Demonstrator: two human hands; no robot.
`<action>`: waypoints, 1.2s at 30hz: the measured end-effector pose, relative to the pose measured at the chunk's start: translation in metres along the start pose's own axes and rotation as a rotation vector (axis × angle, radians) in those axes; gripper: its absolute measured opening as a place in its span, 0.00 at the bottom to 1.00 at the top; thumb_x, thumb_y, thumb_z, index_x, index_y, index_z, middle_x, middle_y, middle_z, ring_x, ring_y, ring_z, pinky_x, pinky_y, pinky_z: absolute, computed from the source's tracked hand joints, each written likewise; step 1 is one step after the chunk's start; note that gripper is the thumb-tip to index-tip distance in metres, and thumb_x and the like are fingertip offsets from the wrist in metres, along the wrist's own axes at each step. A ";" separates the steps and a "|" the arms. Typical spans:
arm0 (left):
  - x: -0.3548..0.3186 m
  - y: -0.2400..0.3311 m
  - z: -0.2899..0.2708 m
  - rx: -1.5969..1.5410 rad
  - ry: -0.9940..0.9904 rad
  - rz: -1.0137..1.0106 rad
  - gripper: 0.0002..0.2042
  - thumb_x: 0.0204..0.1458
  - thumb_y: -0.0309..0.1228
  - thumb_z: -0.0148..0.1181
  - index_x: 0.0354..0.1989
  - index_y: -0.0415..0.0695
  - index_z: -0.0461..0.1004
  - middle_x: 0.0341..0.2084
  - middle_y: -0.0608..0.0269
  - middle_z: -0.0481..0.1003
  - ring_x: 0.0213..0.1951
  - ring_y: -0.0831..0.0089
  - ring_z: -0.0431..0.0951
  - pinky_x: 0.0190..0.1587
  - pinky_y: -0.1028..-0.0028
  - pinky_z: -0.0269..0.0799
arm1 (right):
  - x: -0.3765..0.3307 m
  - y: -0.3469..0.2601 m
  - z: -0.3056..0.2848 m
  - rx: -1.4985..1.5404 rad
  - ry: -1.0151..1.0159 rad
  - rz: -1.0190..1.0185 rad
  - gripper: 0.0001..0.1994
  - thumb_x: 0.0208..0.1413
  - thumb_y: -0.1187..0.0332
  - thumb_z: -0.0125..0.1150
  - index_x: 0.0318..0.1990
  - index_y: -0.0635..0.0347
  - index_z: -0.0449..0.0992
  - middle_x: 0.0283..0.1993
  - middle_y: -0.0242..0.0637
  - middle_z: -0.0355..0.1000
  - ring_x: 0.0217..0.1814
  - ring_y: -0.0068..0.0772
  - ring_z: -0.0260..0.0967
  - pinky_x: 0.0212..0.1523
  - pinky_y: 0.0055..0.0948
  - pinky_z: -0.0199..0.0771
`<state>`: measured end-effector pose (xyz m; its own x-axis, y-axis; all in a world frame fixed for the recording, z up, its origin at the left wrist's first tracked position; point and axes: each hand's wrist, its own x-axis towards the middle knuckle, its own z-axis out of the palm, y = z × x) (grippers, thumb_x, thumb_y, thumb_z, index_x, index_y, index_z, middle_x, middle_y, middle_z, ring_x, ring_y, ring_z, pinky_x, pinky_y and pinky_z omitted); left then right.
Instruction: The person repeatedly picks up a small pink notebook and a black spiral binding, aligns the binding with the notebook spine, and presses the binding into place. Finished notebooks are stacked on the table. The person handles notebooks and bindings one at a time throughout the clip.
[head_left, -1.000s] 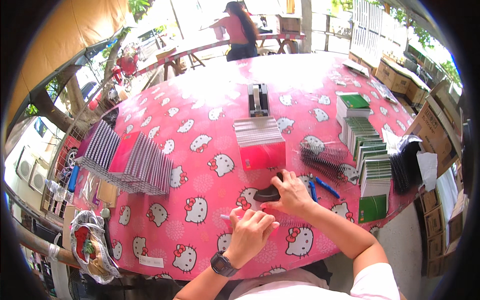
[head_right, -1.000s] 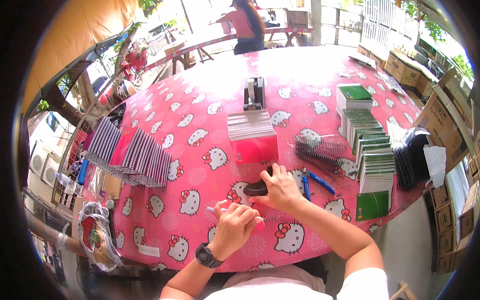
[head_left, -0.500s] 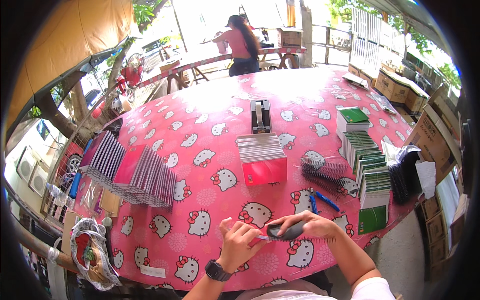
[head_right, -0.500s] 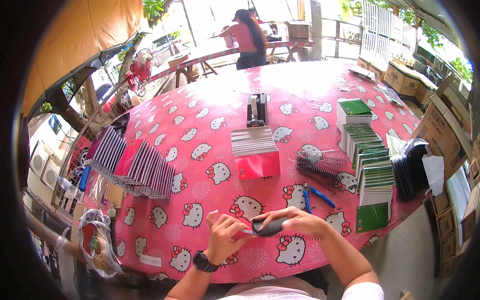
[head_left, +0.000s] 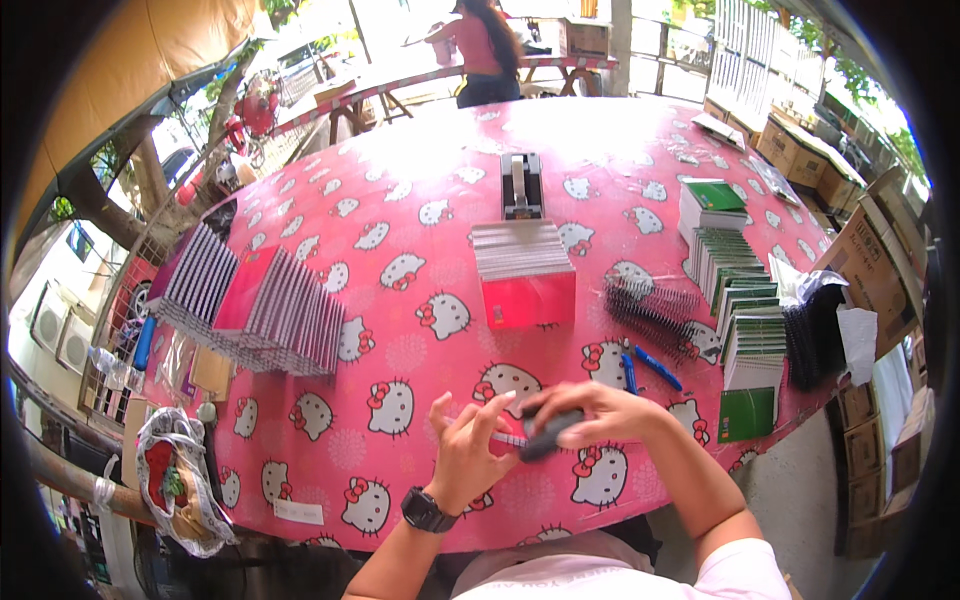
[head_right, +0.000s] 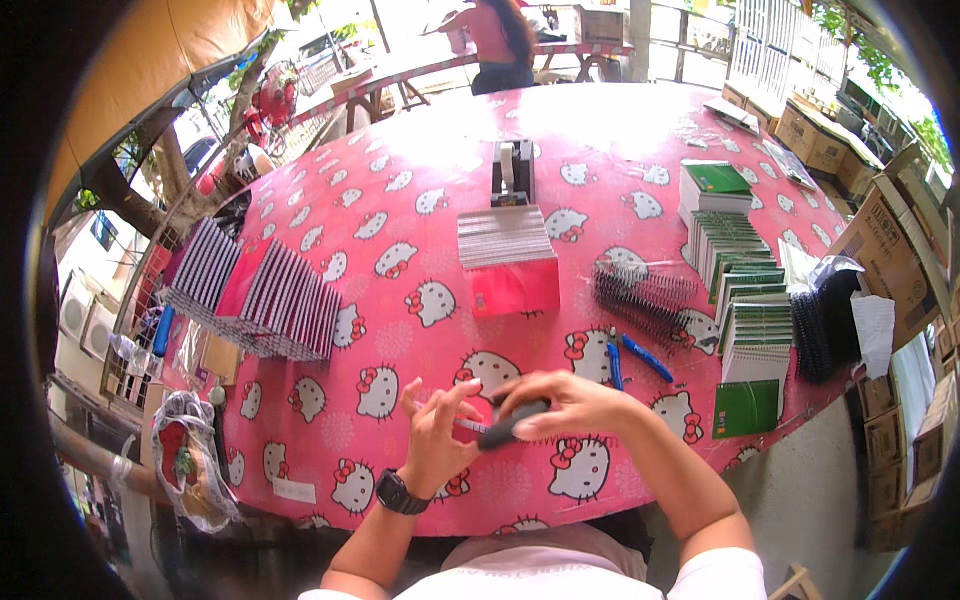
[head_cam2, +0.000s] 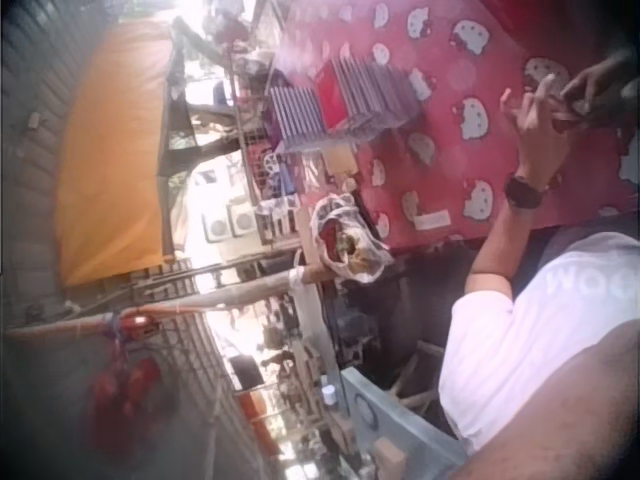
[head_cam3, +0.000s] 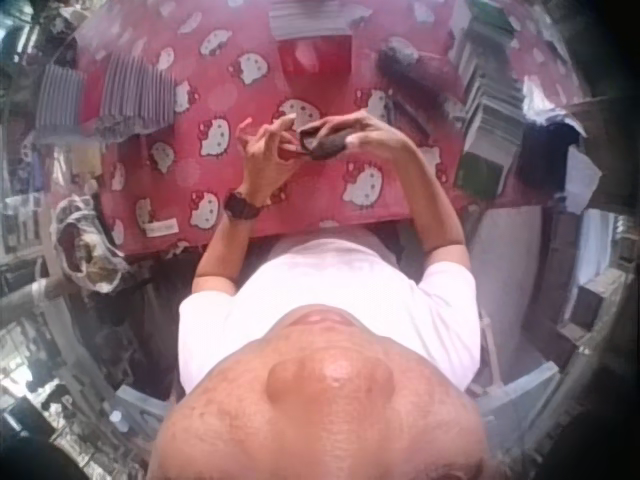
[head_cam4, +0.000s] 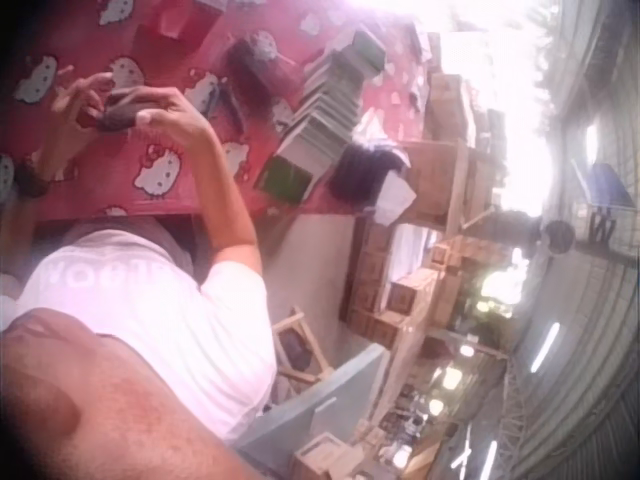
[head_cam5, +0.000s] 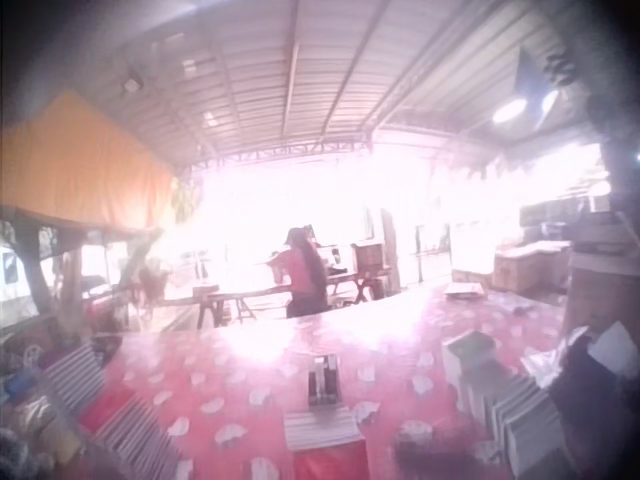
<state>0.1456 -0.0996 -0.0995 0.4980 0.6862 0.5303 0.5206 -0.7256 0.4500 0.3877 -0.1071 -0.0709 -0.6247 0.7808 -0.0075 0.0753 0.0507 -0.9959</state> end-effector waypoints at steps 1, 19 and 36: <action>0.003 0.000 0.000 0.007 0.013 0.019 0.38 0.33 0.45 0.75 0.56 0.50 0.65 0.36 0.71 0.74 0.42 0.74 0.74 0.62 0.54 0.40 | 0.003 0.007 -0.002 -0.430 0.152 0.047 0.22 0.48 0.51 0.66 0.43 0.58 0.79 0.59 0.47 0.66 0.60 0.39 0.63 0.57 0.35 0.62; -0.014 -0.049 0.030 -1.115 -0.118 -0.348 0.09 0.58 0.27 0.56 0.43 0.44 0.64 0.39 0.66 0.64 0.42 0.77 0.65 0.48 0.75 0.63 | 0.015 0.006 -0.002 0.293 0.200 -0.104 0.23 0.49 0.52 0.63 0.44 0.62 0.77 0.54 0.45 0.69 0.56 0.37 0.65 0.56 0.35 0.62; -0.011 -0.040 0.032 -0.987 -0.104 -0.377 0.10 0.62 0.35 0.50 0.44 0.45 0.58 0.38 0.64 0.62 0.42 0.76 0.62 0.48 0.72 0.62 | 0.030 0.006 0.000 0.233 0.127 0.021 0.21 0.52 0.56 0.62 0.46 0.64 0.75 0.56 0.42 0.68 0.52 0.26 0.66 0.52 0.26 0.65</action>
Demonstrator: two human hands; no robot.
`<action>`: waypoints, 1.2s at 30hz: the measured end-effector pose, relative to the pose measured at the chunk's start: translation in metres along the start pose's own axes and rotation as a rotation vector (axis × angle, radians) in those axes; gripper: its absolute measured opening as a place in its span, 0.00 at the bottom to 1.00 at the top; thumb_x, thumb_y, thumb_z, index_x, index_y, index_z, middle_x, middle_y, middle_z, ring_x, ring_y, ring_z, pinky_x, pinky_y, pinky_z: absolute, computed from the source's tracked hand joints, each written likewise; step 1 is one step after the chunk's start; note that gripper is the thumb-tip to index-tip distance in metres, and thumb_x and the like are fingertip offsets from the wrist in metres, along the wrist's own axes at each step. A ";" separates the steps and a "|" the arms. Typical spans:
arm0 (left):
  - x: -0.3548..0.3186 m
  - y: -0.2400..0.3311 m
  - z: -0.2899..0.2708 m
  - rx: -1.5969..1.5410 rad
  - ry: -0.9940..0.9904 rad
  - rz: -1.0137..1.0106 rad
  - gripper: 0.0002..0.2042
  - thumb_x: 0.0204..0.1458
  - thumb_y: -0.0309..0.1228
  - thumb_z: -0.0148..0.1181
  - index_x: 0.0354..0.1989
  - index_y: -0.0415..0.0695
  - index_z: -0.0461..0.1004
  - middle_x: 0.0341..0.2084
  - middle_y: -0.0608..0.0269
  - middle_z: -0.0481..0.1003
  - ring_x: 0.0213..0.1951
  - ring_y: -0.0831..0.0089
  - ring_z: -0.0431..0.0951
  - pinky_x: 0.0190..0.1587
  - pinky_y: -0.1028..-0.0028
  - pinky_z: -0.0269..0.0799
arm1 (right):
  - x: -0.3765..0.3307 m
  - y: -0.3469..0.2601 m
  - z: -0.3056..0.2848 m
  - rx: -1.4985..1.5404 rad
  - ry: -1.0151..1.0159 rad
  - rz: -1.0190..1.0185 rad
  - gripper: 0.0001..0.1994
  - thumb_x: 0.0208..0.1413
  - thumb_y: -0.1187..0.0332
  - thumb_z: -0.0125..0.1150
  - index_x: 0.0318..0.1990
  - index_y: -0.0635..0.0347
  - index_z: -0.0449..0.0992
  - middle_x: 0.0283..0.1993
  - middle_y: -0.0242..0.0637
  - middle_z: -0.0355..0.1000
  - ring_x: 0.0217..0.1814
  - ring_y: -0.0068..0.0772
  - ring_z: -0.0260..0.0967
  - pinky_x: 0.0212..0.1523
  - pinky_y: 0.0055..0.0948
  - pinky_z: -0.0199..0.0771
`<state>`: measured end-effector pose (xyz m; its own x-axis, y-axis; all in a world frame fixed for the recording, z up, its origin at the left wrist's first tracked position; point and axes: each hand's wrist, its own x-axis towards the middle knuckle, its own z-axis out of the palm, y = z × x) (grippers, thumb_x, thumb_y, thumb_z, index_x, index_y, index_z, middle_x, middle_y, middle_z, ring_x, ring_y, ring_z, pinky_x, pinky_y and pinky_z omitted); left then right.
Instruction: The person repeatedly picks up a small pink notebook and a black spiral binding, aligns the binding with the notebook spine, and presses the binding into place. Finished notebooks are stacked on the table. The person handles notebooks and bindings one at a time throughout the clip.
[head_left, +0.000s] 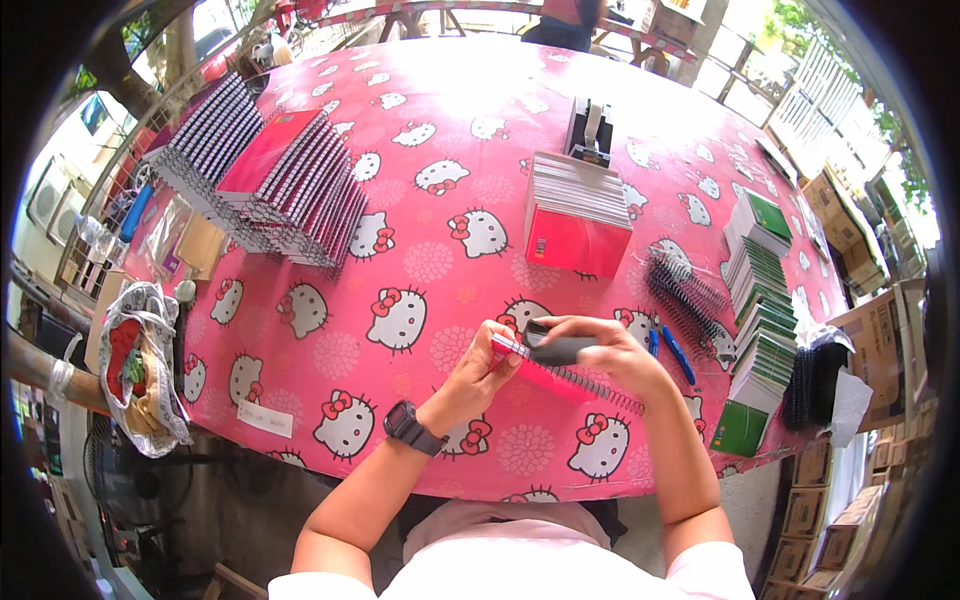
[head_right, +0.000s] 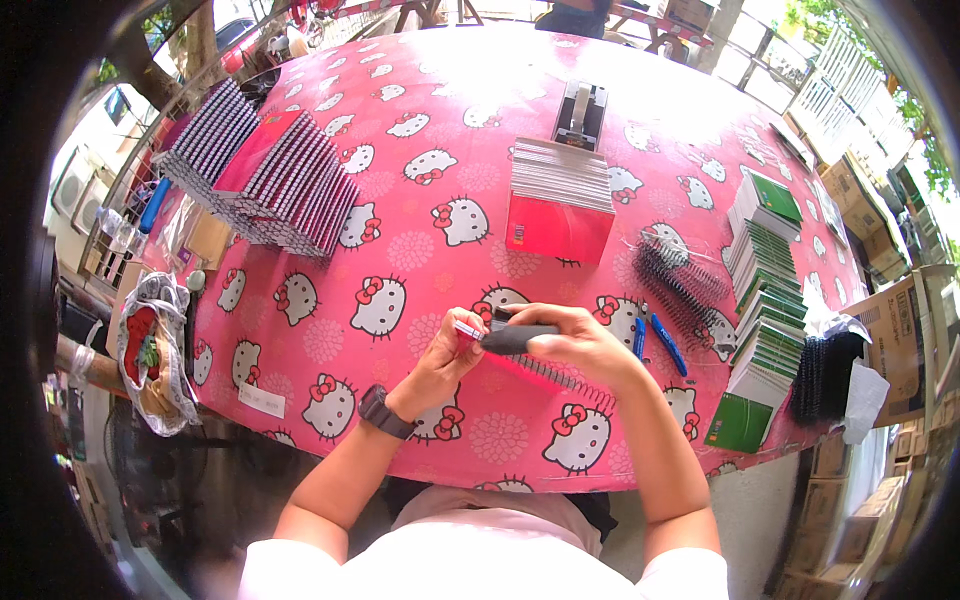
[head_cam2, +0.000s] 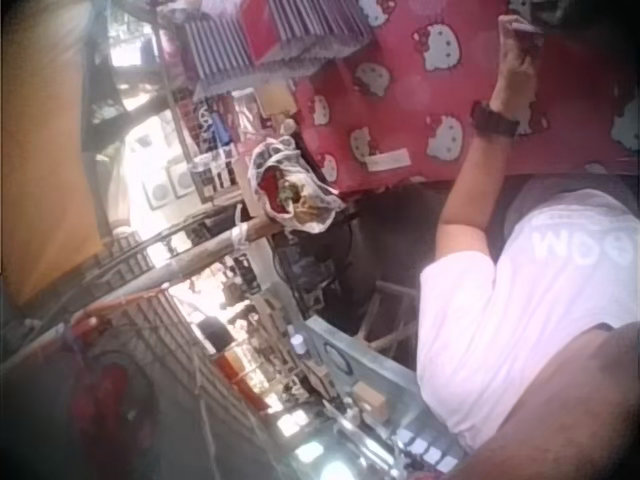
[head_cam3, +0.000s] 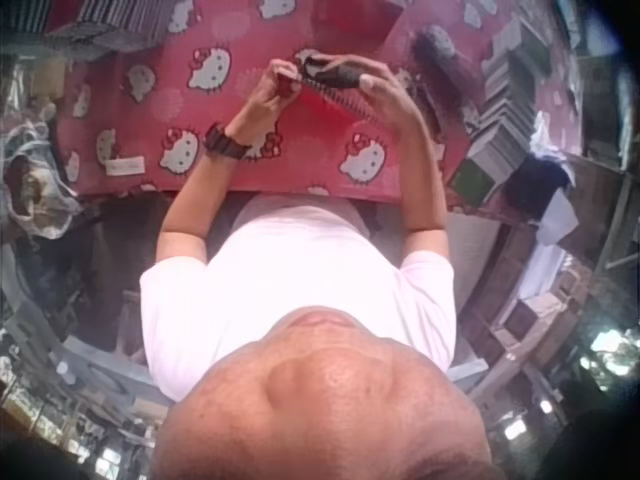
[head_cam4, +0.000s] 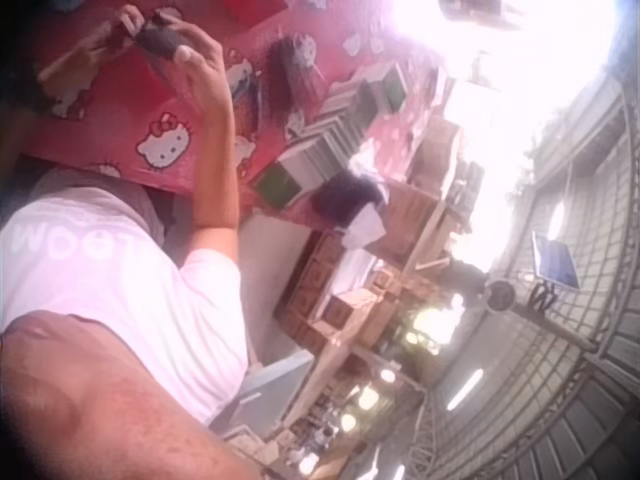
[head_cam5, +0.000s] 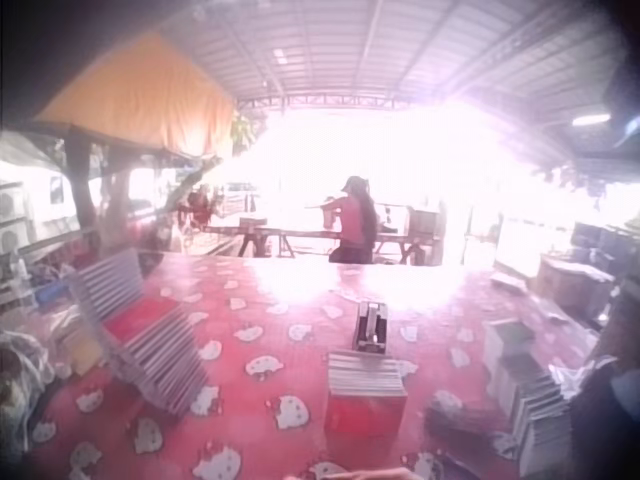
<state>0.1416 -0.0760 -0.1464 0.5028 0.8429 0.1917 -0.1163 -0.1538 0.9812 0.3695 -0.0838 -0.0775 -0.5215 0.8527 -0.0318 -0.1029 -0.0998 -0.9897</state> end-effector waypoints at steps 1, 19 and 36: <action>0.000 0.000 0.001 0.031 0.009 0.025 0.10 0.62 0.35 0.50 0.44 0.45 0.58 0.38 0.64 0.62 0.42 0.76 0.62 0.48 0.72 0.62 | 0.000 0.005 0.001 -0.107 0.097 0.095 0.22 0.52 0.55 0.62 0.48 0.64 0.73 0.57 0.42 0.67 0.51 0.24 0.66 0.51 0.25 0.66; 0.002 0.010 -0.003 -0.305 0.249 0.062 0.09 0.53 0.18 0.58 0.42 0.41 0.74 0.37 0.65 0.77 0.40 0.80 0.76 0.39 0.81 0.75 | 0.000 0.007 -0.001 -0.193 0.087 0.041 0.24 0.49 0.53 0.67 0.51 0.56 0.74 0.62 0.47 0.61 0.56 0.36 0.63 0.56 0.32 0.62; 0.015 0.068 0.018 -0.294 0.164 -0.033 0.08 0.50 0.17 0.62 0.39 0.34 0.75 0.34 0.59 0.78 0.37 0.78 0.77 0.40 0.81 0.75 | -0.007 -0.026 0.052 -0.784 0.499 -0.505 0.11 0.51 0.71 0.64 0.42 0.62 0.74 0.35 0.40 0.71 0.35 0.36 0.72 0.33 0.31 0.73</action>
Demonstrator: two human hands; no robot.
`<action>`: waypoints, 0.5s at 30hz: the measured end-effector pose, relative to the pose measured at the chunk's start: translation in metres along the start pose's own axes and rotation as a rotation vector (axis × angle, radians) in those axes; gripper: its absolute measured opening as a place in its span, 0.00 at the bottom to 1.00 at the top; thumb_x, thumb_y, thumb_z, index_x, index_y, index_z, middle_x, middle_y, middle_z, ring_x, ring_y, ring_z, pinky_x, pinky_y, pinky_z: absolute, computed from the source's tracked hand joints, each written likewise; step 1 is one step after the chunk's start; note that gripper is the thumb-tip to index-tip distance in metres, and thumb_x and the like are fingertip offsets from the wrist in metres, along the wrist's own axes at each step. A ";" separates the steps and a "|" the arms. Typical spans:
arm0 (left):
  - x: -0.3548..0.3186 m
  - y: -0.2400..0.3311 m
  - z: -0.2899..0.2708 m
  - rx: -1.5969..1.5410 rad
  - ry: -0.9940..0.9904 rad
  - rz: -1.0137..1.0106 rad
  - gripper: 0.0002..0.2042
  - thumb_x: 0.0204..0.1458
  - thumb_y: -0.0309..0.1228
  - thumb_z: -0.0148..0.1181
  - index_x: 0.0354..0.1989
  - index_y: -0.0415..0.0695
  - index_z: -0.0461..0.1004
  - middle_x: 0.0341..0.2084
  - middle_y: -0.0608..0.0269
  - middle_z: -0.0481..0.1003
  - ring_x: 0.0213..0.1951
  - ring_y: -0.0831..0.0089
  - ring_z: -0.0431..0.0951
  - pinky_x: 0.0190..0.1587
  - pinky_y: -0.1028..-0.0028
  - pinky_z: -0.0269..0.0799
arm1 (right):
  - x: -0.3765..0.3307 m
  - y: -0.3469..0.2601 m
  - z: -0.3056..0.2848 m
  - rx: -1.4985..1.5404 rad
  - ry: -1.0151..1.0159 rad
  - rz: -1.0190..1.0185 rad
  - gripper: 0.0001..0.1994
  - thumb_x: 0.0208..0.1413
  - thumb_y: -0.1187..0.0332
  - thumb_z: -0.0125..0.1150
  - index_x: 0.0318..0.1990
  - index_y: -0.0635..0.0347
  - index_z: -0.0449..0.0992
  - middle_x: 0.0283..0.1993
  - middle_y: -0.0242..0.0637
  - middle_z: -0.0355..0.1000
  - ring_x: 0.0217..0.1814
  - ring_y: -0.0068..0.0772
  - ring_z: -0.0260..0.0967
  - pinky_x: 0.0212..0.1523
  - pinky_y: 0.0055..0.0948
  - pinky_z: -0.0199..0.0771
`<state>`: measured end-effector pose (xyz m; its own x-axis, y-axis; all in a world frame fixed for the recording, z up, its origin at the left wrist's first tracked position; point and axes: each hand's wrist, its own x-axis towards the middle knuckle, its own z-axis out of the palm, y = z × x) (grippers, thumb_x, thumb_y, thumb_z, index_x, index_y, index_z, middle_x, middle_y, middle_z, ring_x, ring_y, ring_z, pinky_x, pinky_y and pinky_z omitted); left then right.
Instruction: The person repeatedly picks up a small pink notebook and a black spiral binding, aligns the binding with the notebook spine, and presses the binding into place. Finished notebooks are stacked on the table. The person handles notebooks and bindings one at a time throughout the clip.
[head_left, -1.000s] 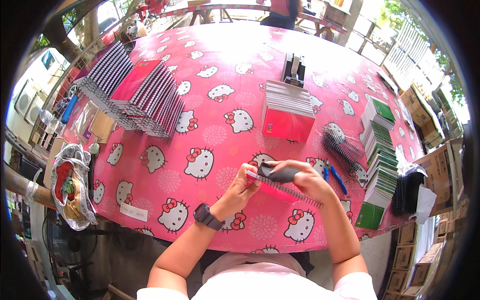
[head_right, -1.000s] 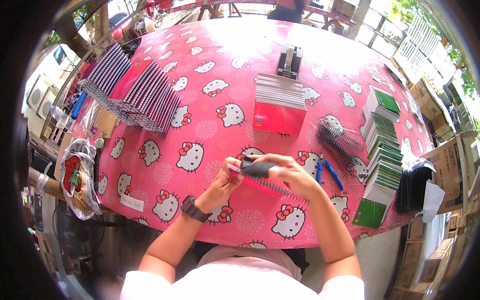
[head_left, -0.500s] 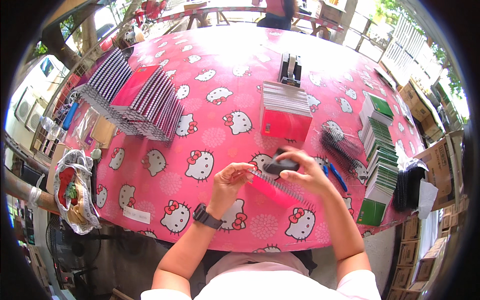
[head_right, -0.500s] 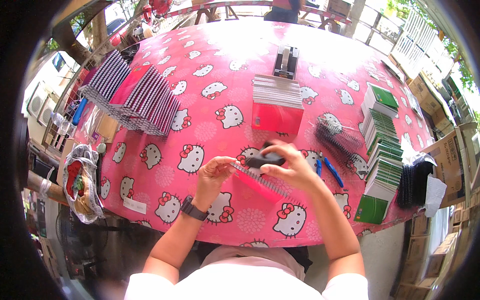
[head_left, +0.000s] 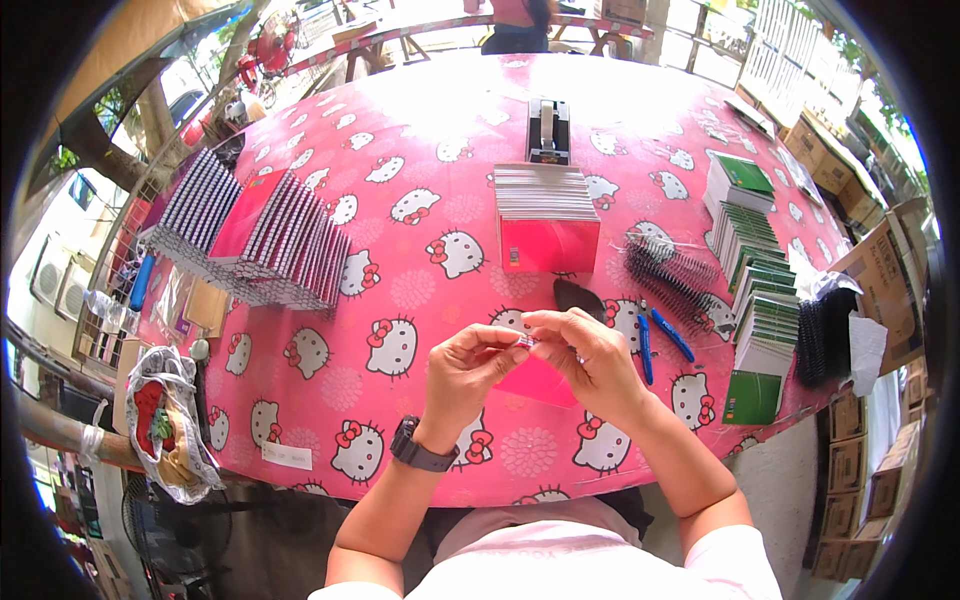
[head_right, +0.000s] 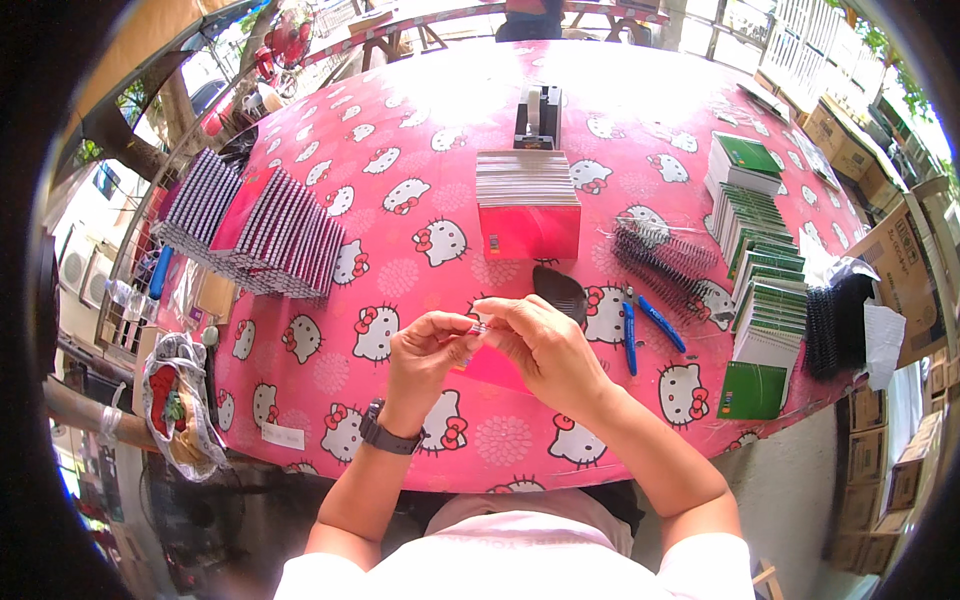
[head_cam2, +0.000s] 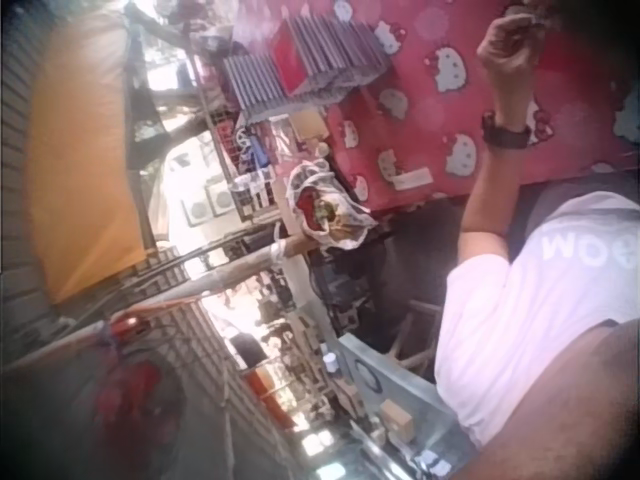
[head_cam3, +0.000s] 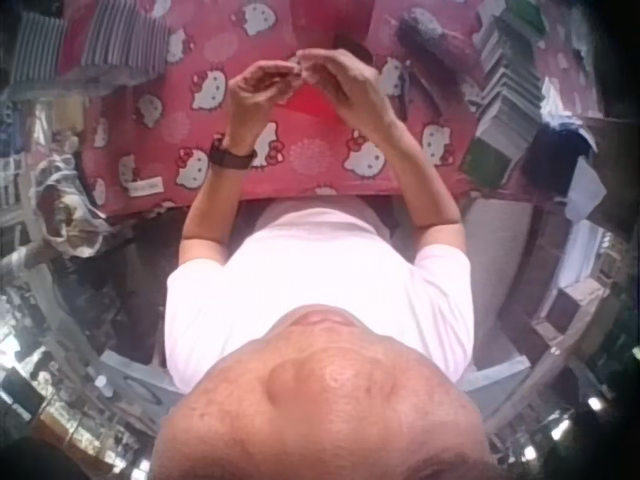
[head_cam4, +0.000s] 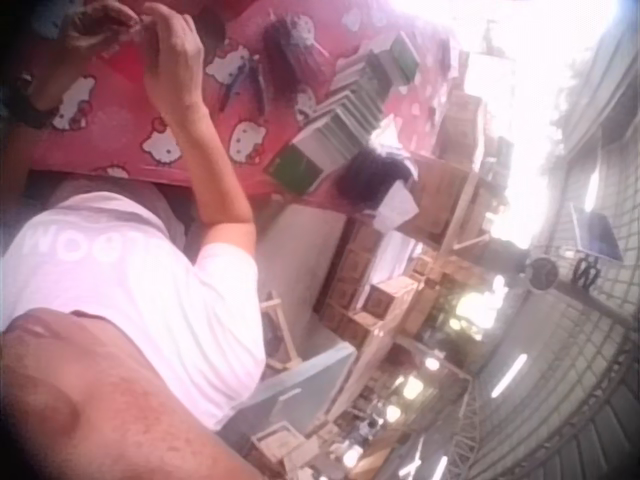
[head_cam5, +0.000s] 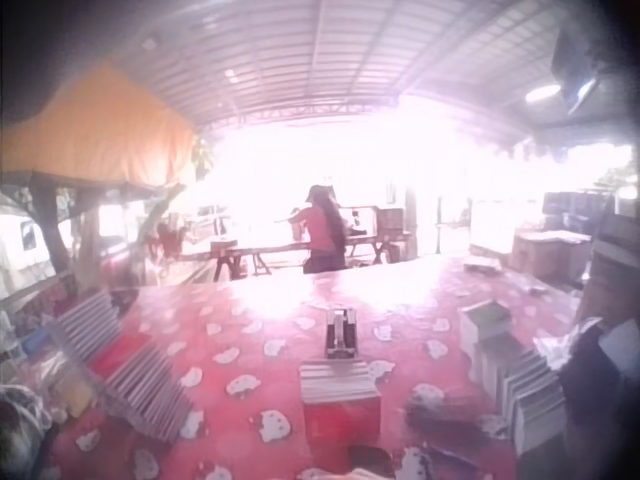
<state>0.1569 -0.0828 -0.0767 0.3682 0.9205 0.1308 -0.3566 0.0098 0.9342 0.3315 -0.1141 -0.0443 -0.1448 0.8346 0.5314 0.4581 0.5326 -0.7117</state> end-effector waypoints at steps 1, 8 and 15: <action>-0.001 0.001 0.000 0.002 -0.003 -0.008 0.08 0.49 0.17 0.62 0.39 0.34 0.75 0.34 0.58 0.78 0.37 0.78 0.78 0.41 0.80 0.75 | 0.001 -0.005 0.001 0.021 0.018 0.005 0.11 0.51 0.72 0.64 0.42 0.62 0.74 0.34 0.40 0.72 0.35 0.36 0.72 0.33 0.30 0.73; -0.001 0.008 0.006 0.075 0.044 0.078 0.07 0.48 0.17 0.63 0.36 0.35 0.77 0.32 0.59 0.78 0.36 0.78 0.78 0.40 0.80 0.76 | 0.002 0.001 0.008 0.122 0.074 0.033 0.11 0.50 0.68 0.67 0.37 0.63 0.74 0.30 0.38 0.70 0.30 0.34 0.70 0.31 0.29 0.71; -0.004 0.005 0.001 0.324 0.023 0.211 0.09 0.45 0.14 0.63 0.36 0.36 0.77 0.33 0.61 0.77 0.37 0.78 0.77 0.41 0.78 0.74 | 0.003 -0.009 0.005 0.069 -0.013 0.108 0.11 0.50 0.68 0.67 0.32 0.65 0.71 0.29 0.39 0.68 0.27 0.33 0.67 0.28 0.27 0.67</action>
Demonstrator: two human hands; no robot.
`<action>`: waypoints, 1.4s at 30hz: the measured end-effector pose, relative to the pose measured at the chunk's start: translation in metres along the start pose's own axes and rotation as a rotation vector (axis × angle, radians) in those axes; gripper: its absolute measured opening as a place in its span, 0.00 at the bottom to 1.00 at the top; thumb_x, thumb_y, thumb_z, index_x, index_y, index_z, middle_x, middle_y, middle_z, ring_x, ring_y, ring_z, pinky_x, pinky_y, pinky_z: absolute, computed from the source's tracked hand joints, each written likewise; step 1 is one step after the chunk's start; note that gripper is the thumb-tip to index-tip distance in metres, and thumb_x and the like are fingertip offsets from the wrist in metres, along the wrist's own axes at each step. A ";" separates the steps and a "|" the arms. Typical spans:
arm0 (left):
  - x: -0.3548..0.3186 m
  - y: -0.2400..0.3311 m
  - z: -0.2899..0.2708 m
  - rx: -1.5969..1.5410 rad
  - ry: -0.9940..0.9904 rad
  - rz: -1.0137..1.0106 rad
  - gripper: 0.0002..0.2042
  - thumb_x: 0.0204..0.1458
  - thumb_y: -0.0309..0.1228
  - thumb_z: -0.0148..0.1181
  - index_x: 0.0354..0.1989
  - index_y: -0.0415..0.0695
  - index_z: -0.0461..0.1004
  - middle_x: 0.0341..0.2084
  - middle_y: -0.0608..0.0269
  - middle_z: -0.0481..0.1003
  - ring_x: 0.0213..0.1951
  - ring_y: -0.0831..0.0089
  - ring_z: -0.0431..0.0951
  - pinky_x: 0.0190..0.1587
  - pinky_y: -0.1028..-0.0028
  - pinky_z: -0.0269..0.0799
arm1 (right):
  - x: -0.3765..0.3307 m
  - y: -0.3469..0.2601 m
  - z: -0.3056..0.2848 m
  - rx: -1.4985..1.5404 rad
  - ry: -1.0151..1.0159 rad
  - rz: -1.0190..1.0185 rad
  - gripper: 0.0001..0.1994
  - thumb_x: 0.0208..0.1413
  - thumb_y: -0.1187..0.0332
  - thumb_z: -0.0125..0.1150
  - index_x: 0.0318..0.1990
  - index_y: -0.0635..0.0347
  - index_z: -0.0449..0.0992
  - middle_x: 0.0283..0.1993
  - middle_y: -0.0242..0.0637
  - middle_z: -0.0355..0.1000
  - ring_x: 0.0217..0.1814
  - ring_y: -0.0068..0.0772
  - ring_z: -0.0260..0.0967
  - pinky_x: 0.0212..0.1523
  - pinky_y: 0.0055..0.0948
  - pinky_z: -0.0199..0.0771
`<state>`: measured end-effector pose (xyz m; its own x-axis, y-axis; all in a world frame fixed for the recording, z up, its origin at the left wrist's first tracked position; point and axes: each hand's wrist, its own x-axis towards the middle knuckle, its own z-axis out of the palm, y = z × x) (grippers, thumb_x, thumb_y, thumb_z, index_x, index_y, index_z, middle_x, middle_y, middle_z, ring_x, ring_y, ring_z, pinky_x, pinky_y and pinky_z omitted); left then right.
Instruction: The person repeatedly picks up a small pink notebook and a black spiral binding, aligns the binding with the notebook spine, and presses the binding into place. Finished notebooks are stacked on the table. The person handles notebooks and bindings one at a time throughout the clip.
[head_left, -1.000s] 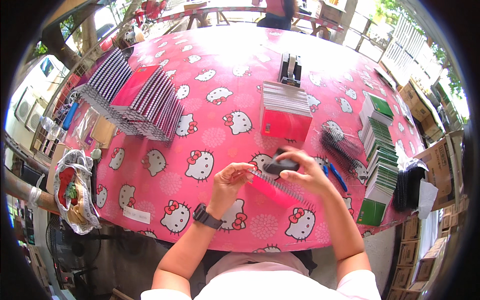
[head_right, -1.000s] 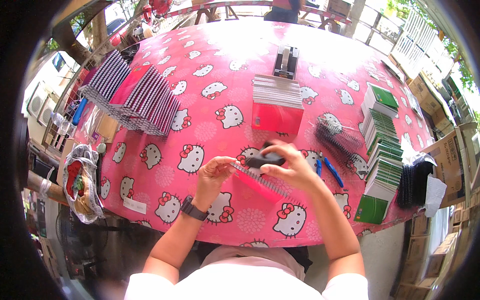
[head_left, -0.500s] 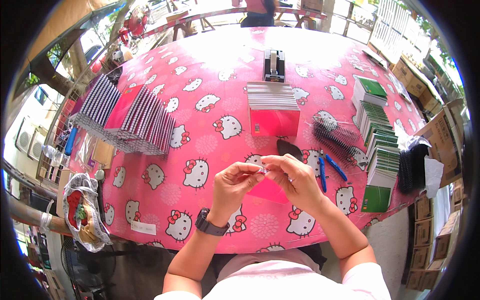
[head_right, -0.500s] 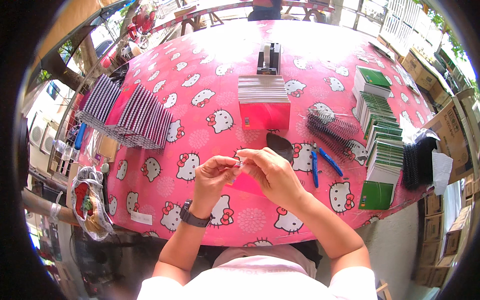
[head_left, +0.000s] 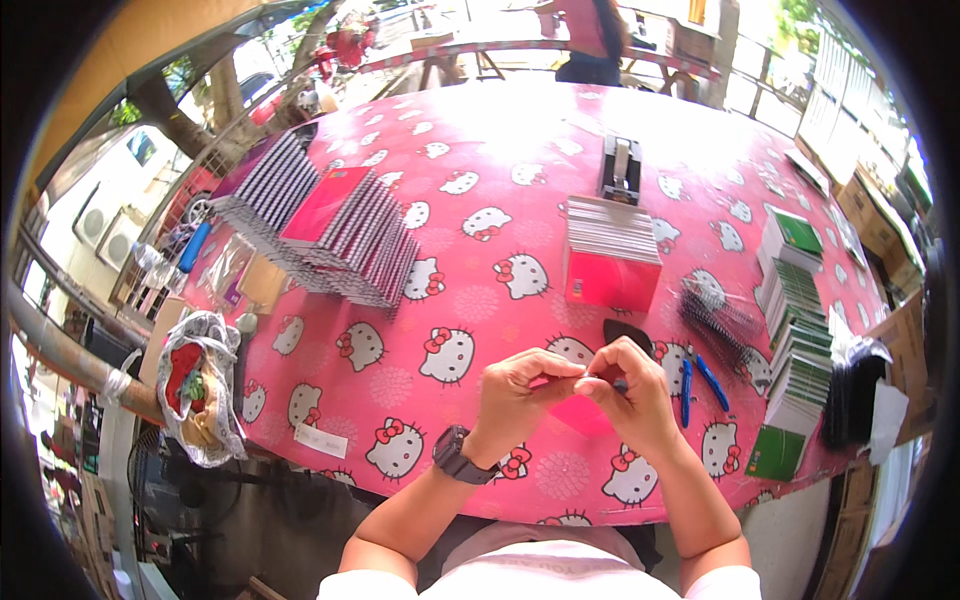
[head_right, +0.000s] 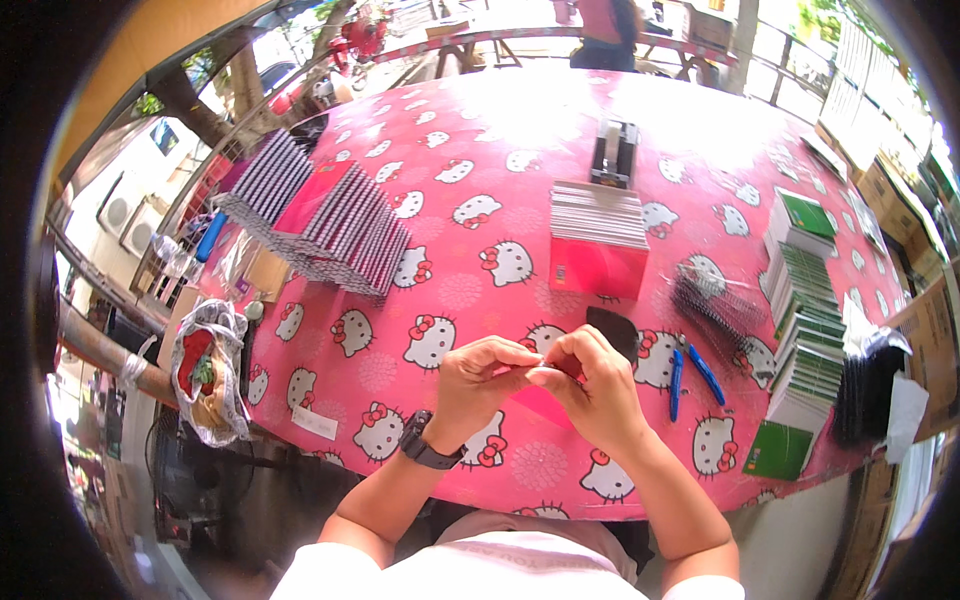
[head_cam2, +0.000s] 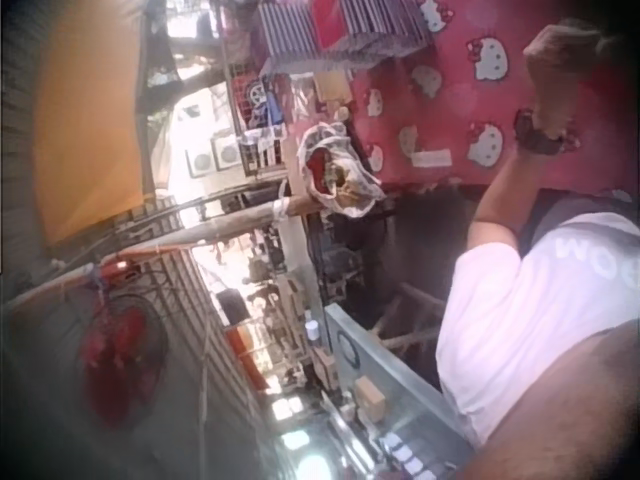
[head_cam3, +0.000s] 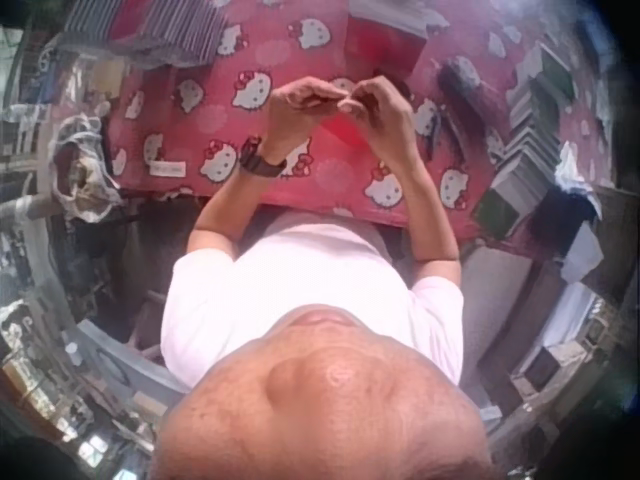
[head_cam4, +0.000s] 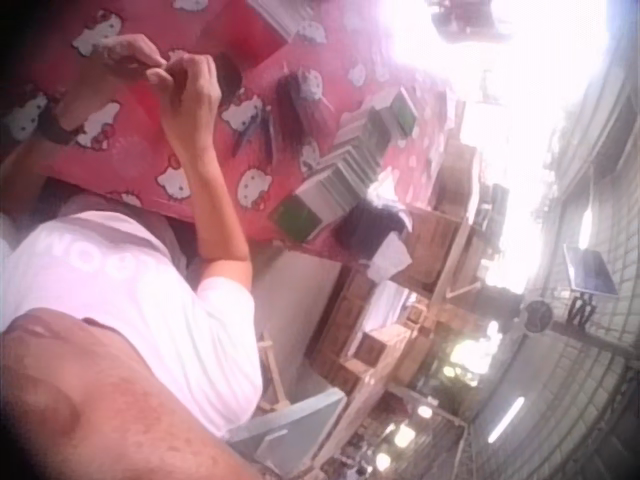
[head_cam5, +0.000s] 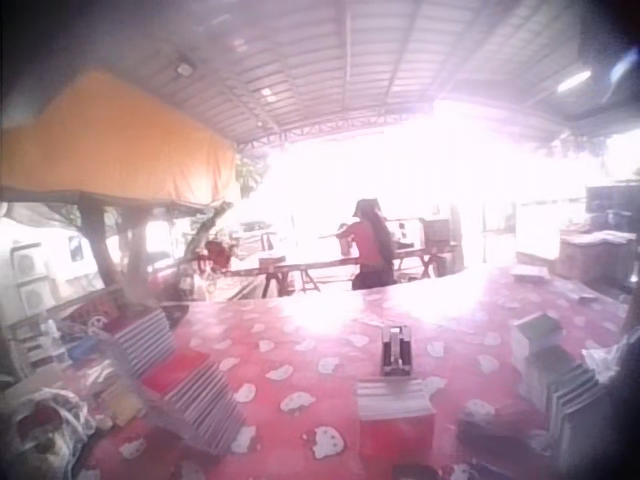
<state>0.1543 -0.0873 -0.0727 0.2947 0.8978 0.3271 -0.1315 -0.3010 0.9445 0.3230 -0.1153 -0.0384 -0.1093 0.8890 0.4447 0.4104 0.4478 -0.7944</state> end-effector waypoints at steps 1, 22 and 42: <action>-0.001 -0.003 -0.003 -0.064 0.005 -0.014 0.10 0.45 0.15 0.63 0.38 0.36 0.76 0.33 0.62 0.77 0.37 0.78 0.76 0.41 0.79 0.74 | 0.001 0.000 0.004 0.006 0.007 -0.023 0.10 0.51 0.69 0.65 0.32 0.65 0.72 0.29 0.39 0.68 0.27 0.33 0.67 0.28 0.27 0.67; 0.095 0.065 -0.261 1.373 1.013 0.243 0.13 0.53 0.32 0.60 0.43 0.38 0.73 0.40 0.51 0.75 0.39 0.57 0.75 0.44 0.64 0.71 | 0.063 0.112 -0.033 -0.672 0.194 -0.145 0.17 0.46 0.67 0.65 0.45 0.56 0.75 0.52 0.33 0.71 0.56 0.38 0.62 0.56 0.40 0.59; 0.028 0.023 -0.065 0.654 -0.082 0.289 0.24 0.40 0.24 0.69 0.50 0.40 0.71 0.54 0.52 0.68 0.55 0.60 0.69 0.55 0.64 0.64 | 0.021 0.012 0.008 -0.362 -0.128 -0.203 0.12 0.39 0.76 0.65 0.32 0.57 0.69 0.32 0.38 0.70 0.38 0.43 0.68 0.38 0.37 0.71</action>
<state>0.0976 -0.0485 -0.0436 0.4074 0.7342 0.5431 0.3718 -0.6766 0.6356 0.3188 -0.0903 -0.0421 -0.3225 0.8010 0.5044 0.6578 0.5728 -0.4891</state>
